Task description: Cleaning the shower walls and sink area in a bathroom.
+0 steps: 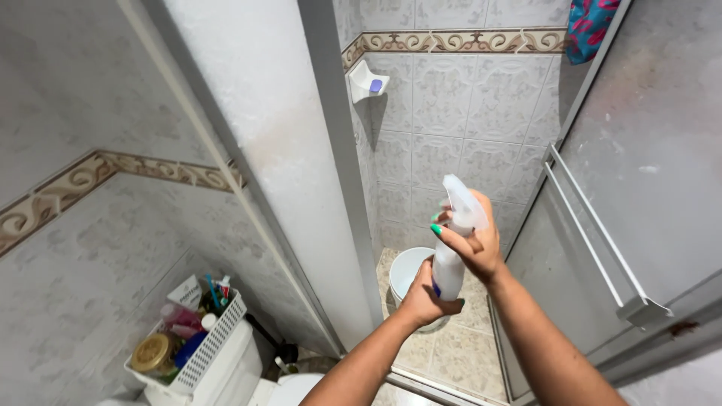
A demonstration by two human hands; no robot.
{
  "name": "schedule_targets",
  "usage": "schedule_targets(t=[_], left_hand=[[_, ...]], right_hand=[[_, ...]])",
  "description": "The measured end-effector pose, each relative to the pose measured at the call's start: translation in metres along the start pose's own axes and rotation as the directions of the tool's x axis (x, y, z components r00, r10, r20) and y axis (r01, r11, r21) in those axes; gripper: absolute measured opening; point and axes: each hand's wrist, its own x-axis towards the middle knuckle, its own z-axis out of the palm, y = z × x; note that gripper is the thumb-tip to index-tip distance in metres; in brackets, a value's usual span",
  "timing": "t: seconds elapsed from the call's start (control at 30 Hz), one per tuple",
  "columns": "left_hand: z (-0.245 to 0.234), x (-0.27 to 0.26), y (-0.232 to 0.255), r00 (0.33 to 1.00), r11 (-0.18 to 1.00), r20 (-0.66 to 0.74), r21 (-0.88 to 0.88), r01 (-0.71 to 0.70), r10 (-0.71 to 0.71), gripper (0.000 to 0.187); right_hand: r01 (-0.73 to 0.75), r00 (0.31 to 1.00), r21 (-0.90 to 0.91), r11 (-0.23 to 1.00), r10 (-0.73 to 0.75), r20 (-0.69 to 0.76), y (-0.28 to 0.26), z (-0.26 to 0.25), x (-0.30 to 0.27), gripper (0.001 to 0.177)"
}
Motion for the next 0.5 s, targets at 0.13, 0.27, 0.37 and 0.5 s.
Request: schedule_targets(t=[0.13, 0.27, 0.37, 0.5], left_hand=[[-0.021, 0.04, 0.011, 0.999, 0.999, -0.005, -0.013, -0.041, 0.041, 0.105], [-0.054, 0.07, 0.014, 0.999, 0.995, 0.047, 0.095, -0.032, 0.028, 0.111], [-0.072, 0.066, -0.016, 0.999, 0.968, 0.043, 0.249, -0.039, 0.029, 0.12], [-0.099, 0.043, -0.099, 0.98, 0.994, 0.192, 0.089, -0.069, 0.051, 0.109]], right_hand=[[-0.044, 0.983, -0.026, 0.999, 0.048, 0.175, 0.017, 0.003, 0.047, 0.065], [-0.172, 0.975, 0.227, 0.959, 0.132, 0.18, 0.047, 0.013, 0.086, 0.069], [-0.164, 0.981, 0.399, 0.902, 0.108, 0.159, 0.075, 0.012, 0.117, 0.064], [-0.109, 0.977, 0.392, 0.913, 0.026, 0.211, 0.085, 0.019, 0.157, 0.06]])
